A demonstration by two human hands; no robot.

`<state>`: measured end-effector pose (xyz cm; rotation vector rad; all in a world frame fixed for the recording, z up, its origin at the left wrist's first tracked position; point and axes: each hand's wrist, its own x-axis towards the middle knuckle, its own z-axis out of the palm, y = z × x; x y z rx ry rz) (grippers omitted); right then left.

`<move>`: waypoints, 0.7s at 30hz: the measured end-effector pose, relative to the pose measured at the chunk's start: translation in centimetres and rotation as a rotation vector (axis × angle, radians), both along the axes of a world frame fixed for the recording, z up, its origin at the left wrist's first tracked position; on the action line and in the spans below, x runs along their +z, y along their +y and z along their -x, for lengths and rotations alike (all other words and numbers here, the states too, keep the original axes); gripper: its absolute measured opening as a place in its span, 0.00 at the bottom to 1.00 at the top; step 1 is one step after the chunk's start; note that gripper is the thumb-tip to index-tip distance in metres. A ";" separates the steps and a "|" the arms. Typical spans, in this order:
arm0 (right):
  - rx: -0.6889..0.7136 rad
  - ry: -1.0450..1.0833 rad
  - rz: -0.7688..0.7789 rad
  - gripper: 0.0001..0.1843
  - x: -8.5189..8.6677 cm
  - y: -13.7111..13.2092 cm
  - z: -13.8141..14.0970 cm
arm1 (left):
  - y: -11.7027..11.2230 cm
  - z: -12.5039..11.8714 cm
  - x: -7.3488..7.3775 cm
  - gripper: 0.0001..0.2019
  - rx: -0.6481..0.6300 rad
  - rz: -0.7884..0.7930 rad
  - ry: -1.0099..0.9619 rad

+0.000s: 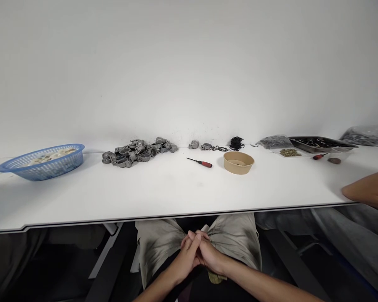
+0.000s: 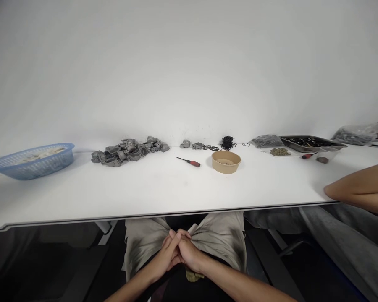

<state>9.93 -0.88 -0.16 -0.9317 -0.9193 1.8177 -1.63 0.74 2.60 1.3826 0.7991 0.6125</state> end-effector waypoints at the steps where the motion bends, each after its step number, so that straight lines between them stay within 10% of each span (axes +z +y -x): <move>1: -0.001 -0.002 -0.005 0.34 0.0 0.0 0.0 | 0.0 0.0 0.0 0.33 0.006 0.000 0.003; 21: 0.006 -0.032 0.004 0.34 0.5 -0.1 0.1 | 0.0 0.0 -0.3 0.34 0.012 -0.005 -0.004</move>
